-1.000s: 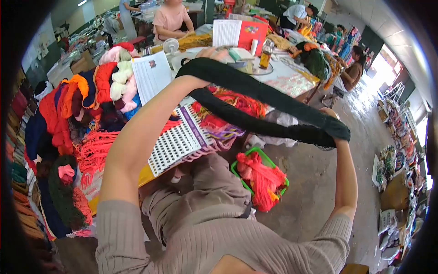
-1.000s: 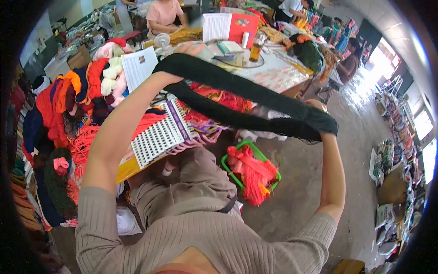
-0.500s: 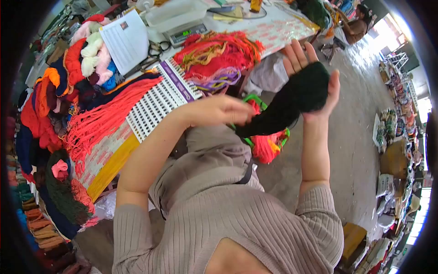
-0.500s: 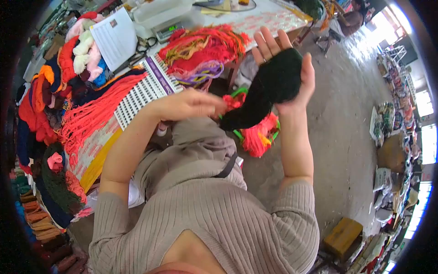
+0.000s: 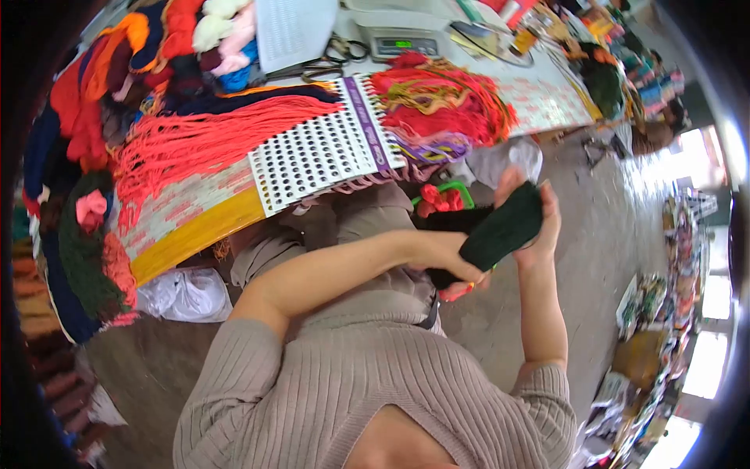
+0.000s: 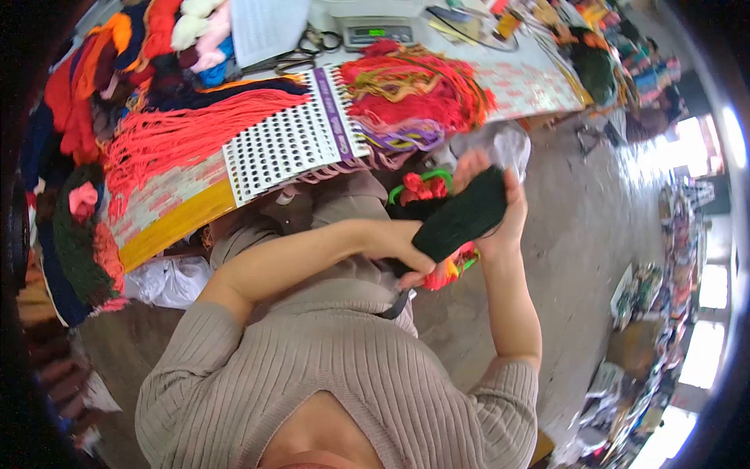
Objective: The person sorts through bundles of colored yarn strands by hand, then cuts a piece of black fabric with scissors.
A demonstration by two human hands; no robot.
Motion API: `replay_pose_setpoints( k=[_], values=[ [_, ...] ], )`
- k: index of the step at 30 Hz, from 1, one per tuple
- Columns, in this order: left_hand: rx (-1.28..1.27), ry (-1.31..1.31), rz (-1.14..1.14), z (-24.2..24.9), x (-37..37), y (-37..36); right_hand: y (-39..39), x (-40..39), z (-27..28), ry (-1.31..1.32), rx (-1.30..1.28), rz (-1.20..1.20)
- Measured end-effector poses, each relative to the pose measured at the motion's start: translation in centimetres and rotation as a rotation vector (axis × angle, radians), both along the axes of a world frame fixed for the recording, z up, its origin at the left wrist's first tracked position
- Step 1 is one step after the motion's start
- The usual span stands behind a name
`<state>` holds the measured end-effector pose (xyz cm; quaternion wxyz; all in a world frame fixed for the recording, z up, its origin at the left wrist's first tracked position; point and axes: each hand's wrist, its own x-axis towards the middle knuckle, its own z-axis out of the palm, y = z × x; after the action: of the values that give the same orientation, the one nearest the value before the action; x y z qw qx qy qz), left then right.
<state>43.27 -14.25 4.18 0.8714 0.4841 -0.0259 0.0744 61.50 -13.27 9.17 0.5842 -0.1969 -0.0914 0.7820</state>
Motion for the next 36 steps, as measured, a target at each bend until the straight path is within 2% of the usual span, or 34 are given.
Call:
replay_pose_setpoints(
  k=[1,3,5,6,8,10,12,16,18,20,22,27,33,35,36],
  values=[
    [-0.042,0.131,0.079,-0.6,-1.7,-0.4,0.0,0.0,-1.3,-0.132,-0.114,0.015],
    [-0.069,0.273,0.131,-3.4,-5.2,-0.9,-0.6,0.2,-3.2,-0.534,-0.413,0.43],
    [-0.133,0.421,0.192,-5.7,-8.9,-1.7,1.1,-0.7,-3.3,-1.01,-0.306,0.76],
    [-0.243,0.552,0.213,-6.8,-10.2,-2.3,2.8,-1.6,-4.0,-1.223,0.016,0.728],
    [-0.423,0.554,0.304,-8.0,-11.8,-2.8,8.7,-5.2,-2.3,-1.475,0.373,0.642],
    [-0.481,0.496,0.361,-8.1,-12.4,-2.6,14.9,-10.3,-0.7,-1.53,0.762,0.475],
    [-0.522,0.509,0.411,-7.4,-12.4,-2.5,22.6,-14.8,-3.7,-1.536,0.913,0.301],
    [-0.542,0.459,0.497,-8.4,-13.2,-2.7,35.0,-22.2,-10.3,-1.972,1.15,0.075],
    [-0.538,0.447,0.518,-8.6,-13.9,-2.6,37.6,-24.6,-11.4,-2.208,1.047,0.088],
    [-0.546,0.445,0.524,-9.0,-14.2,-2.5,39.1,-25.9,-12.1,-2.209,0.982,0.09],
    [-0.563,0.446,0.522,-8.8,-14.5,-2.1,39.5,-26.7,-12.0,-2.248,0.814,0.289],
    [-0.565,0.43,0.508,-9.3,-14.6,-1.8,41.2,-27.0,-13.1,-2.281,0.797,0.31],
    [-0.558,0.429,0.504,-9.3,-14.5,-1.9,38.5,-25.8,-9.0,-2.336,0.831,0.348],
    [-0.559,0.443,0.507,-9.2,-14.4,-2.2,37.1,-24.7,-7.2,-2.321,0.812,0.424],
    [-0.536,0.441,0.509,-9.2,-14.3,-2.4,36.3,-23.9,-5.4,-2.261,0.735,0.634]
  ],
)
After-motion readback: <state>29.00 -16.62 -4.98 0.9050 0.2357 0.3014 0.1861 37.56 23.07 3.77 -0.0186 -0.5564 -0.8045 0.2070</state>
